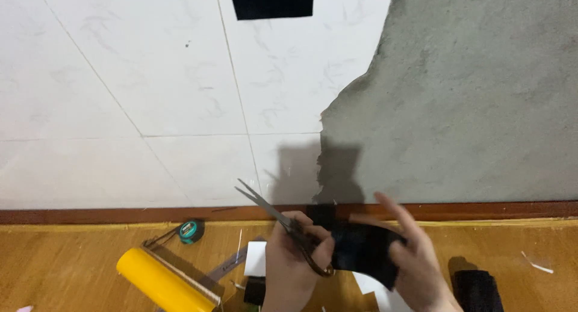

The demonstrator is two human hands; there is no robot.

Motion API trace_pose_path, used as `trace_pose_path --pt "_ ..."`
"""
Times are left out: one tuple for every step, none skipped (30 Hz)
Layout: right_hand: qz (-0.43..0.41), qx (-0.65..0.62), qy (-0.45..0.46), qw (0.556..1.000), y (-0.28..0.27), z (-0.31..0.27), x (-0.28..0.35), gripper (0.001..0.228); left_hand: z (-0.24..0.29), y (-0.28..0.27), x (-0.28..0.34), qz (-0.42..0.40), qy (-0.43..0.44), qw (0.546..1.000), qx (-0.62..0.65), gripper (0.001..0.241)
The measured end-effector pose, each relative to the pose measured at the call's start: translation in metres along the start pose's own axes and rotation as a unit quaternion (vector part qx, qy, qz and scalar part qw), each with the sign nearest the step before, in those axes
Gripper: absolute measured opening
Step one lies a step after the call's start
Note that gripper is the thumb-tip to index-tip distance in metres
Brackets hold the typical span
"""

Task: Cutting black vinyl sheets into squares and applying them to a tiled wall to create a decorative pattern.

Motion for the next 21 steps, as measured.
trace_pose_path --pt "-0.076 -0.005 -0.041 0.996 -0.008 0.006 -0.009 0.078 -0.002 0.006 0.000 -0.015 -0.010 1.000 0.013 0.046" --pt "-0.152 -0.008 -0.080 0.985 -0.016 0.012 -0.017 0.083 -0.005 0.013 0.000 -0.029 -0.020 0.999 0.025 0.046" --pt "-0.151 -0.008 -0.082 0.985 -0.002 -0.002 -0.008 0.083 0.005 0.018 0.000 -0.032 -0.020 0.999 0.027 0.046" --pt "-0.037 0.039 -0.046 0.998 -0.004 -0.009 -0.003 0.069 0.013 0.025 0.001 -0.047 -0.021 0.998 -0.036 0.043" --pt "0.078 0.086 -0.003 0.993 -0.008 -0.017 0.007 0.056 0.021 0.031 0.003 -0.062 -0.024 0.993 -0.098 0.042" --pt "0.081 0.086 -0.004 0.993 -0.008 -0.021 0.010 0.056 0.018 0.028 0.005 -0.064 -0.025 0.993 -0.096 0.042" --pt "0.092 0.088 -0.041 0.991 -0.008 -0.030 0.013 0.053 0.012 0.023 0.006 -0.068 -0.042 0.986 -0.146 0.041" --pt "0.103 0.089 -0.079 0.987 -0.009 -0.039 0.017 0.051 0.007 0.019 0.007 -0.071 -0.058 0.977 -0.195 0.039" --pt "0.107 0.088 -0.080 0.987 -0.015 -0.036 0.015 0.051 0.004 0.013 0.011 -0.075 -0.060 0.976 -0.195 0.039" --pt "0.113 0.080 -0.111 0.984 -0.020 -0.038 0.014 0.051 0.001 0.014 0.015 -0.132 -0.042 0.952 -0.274 0.043" --pt "0.117 0.072 -0.141 0.980 -0.024 -0.038 0.012 0.051 -0.002 0.013 0.020 -0.187 -0.022 0.917 -0.351 0.050" --pt "0.121 0.070 -0.141 0.980 -0.019 -0.041 0.018 0.051 -0.026 0.004 0.016 -0.190 -0.024 0.917 -0.351 0.050" --pt "0.140 0.090 -0.141 0.976 -0.015 -0.046 0.022 0.050 -0.064 -0.003 0.015 -0.260 -0.071 0.838 -0.475 0.072" --pt "0.160 0.110 -0.142 0.971 -0.010 -0.051 0.027 0.049 -0.100 -0.015 0.015 -0.323 -0.116 0.735 -0.585 0.095" --pt "0.160 0.111 -0.143 0.970 -0.010 -0.051 0.027 0.049 -0.107 -0.013 0.014 -0.323 -0.115 0.735 -0.585 0.095" --pt "0.165 0.127 -0.144 0.967 -0.010 -0.050 0.027 0.051 -0.120 -0.016 0.016 -0.333 -0.167 0.711 -0.597 0.071" --pt "0.169 0.144 -0.143 0.965 -0.010 -0.048 0.027 0.054 -0.132 -0.022 0.021 -0.341 -0.221 0.683 -0.606 0.055" --pt "0.168 0.144 -0.142 0.965 -0.011 -0.047 0.026 0.054 -0.124 -0.018 0.022 -0.341 -0.222 0.683 -0.606 0.055" --pt "0.165 0.153 -0.150 0.963 -0.010 -0.047 0.025 0.054 -0.113 -0.014 0.022 -0.331 -0.202 0.691 -0.610 0.063" --pt "0.161 0.161 -0.157 0.961 -0.010 -0.047 0.024 0.054 -0.102 -0.009 0.022 -0.322 -0.182 0.697 -0.614 0.071" --pt "0.160 0.161 -0.157 0.961 -0.011 -0.043 0.023 0.054 -0.104 -0.013 0.022 -0.321 -0.183 0.697 -0.615 0.071"
Point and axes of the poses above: each hand's wrist, its own x-axis away from the middle knuckle, its own y-axis out of the palm, z = x × y, the point moved 7 cm from there along -x, towards the middle knuckle, and after that the axes turned 4 degrees about -x, right-handed, at the moved point
